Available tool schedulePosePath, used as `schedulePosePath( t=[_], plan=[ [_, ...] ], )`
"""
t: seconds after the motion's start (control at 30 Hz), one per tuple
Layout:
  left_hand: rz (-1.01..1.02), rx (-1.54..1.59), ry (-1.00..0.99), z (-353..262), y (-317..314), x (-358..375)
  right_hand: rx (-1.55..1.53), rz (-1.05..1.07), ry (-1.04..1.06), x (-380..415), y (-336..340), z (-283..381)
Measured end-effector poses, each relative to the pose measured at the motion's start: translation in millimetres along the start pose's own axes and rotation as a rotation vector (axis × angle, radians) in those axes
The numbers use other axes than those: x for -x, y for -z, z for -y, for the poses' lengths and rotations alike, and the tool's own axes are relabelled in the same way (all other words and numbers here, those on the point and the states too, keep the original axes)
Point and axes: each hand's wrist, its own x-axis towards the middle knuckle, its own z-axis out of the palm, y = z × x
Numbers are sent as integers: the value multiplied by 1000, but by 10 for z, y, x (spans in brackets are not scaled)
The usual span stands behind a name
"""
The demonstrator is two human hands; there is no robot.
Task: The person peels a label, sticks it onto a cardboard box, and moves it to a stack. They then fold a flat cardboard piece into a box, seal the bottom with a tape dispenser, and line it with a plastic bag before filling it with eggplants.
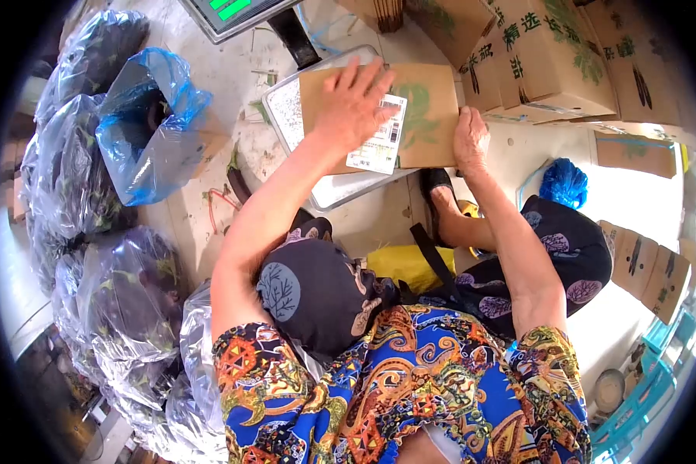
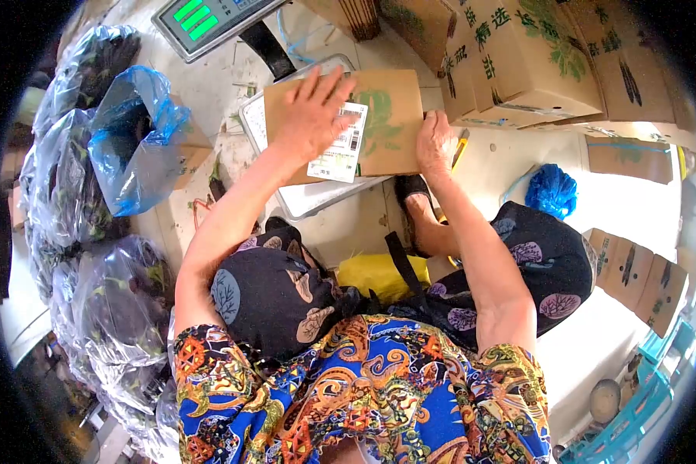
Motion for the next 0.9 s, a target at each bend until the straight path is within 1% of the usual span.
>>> schedulePosePath(
  t=[0.07,0.1,0.13,0.17,0.23,0.27,0.3,0.33,0.37,0.4,0.47,0.5,0.6,0.67,0.73,0.77,0.87,0.9],
  plan=[
    [155,-201,103,202,110,-135,82,24,68,-18,-17,-75],
    [101,-178,136,395,92,-124,48,65,59,-29,-25,-130],
    [-62,-97,275,651,-195,-72,14,102,51,-57,-35,-198],
    [-156,319,558,761,-113,8,-22,140,40,-67,-63,-288],
    [-221,1053,755,1039,-464,479,-445,377,-189,-9,-273,-640],
    [-77,1261,878,1026,-513,746,-796,458,-413,92,-227,-525],
    [73,1469,1002,939,-513,1029,-1119,473,-680,198,-168,-382],
    [122,1594,887,746,-546,1215,-1255,478,-775,222,-201,-298],
    [137,1591,905,487,-464,1277,-1318,489,-797,259,-253,-259],
    [61,1563,807,380,-476,1312,-1372,492,-803,262,-291,-228],
    [-91,1515,621,159,-487,1391,-1377,495,-753,225,-320,-198],
    [-133,1559,651,102,-360,1294,-1381,499,-724,204,-332,-190],
    [-227,1744,708,115,-508,1399,-1385,505,-657,188,-293,-126],
    [-161,1675,732,207,-516,1410,-1370,506,-616,186,-205,-121],
    [-106,1634,808,206,-354,1370,-1357,510,-566,186,-136,-87],
    [-84,1625,881,128,-42,1249,-1349,517,-545,200,-94,-74],
    [8,1410,817,51,916,976,-1322,536,-450,229,71,6],
    [72,1285,828,31,1216,923,-1311,543,-420,235,141,45]
  ],
)
